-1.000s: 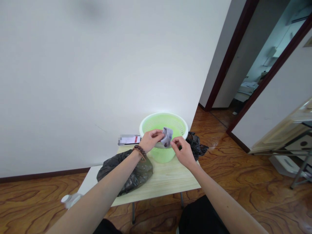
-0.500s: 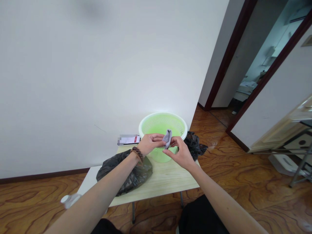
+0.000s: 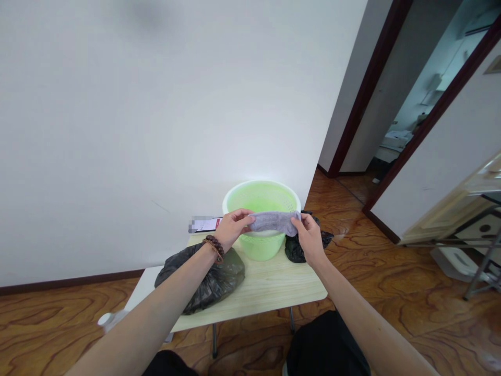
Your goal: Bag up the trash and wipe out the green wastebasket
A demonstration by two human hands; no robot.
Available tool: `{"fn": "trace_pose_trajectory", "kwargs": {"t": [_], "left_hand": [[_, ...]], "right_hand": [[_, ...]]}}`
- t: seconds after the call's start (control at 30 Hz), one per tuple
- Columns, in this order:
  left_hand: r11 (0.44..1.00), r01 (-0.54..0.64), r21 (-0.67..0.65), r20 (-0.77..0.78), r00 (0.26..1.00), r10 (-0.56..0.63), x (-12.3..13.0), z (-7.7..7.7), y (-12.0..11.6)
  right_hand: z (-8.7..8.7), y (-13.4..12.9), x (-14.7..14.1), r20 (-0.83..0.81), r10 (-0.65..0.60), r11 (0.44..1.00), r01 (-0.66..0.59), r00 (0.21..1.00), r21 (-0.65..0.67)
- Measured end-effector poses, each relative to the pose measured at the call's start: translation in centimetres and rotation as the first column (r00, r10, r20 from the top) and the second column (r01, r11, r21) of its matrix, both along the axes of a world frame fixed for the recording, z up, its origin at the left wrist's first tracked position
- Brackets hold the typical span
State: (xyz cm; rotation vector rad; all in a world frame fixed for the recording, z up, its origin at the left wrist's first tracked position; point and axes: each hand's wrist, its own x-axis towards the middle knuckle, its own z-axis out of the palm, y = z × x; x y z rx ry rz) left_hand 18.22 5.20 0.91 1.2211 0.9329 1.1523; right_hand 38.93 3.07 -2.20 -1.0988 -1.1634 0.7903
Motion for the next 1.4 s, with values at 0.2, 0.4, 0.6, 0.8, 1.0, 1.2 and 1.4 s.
{"fn": "trace_pose_trajectory", "kwargs": {"t": [0.2, 0.4, 0.6, 0.8, 1.0, 1.2, 1.4], "left_hand": [[0.999, 0.007, 0.041, -0.17, 0.985, 0.001, 1.6, 0.1, -0.6], [0.989, 0.135, -0.065, -0.035, 0.99, -0.138, 2.7, 0.8, -1.2], [0.972, 0.169, -0.163, -0.061, 0.982, -0.181, 2.6, 0.7, -1.5], [0.963, 0.128, -0.237, -0.099, 0.983, -0.155, 2.5, 0.7, -1.5], [0.937, 0.286, -0.202, 0.073, 0.958, -0.277, 2.6, 1.0, -1.9], [0.946, 0.233, -0.223, 0.108, 0.971, -0.214, 1.8, -0.1, -1.2], [0.93, 0.324, -0.176, 0.142, 0.943, -0.301, 1.7, 0.3, -1.2]], "right_hand": [[1.7, -2.2, -1.3, 0.373, -0.171, 0.962, 0.073, 0.912, 0.263], [1.5, -3.2, -2.2, 0.537, -0.139, 0.951, -0.04, 0.832, 0.308], [0.6, -3.2, -1.8, 0.594, -0.141, 0.949, -0.064, 0.792, 0.31], [0.9, -3.1, -1.5, 0.572, -0.184, 0.944, -0.017, 0.799, 0.329], [1.4, -3.8, -1.8, 0.567, 0.013, 0.944, -0.197, 0.823, 0.264], [0.5, -3.0, -1.7, 0.309, 0.076, 0.984, -0.121, 0.948, 0.127], [0.5, -1.8, -0.8, 0.064, 0.355, 0.935, -0.354, 0.933, -0.022]]}}
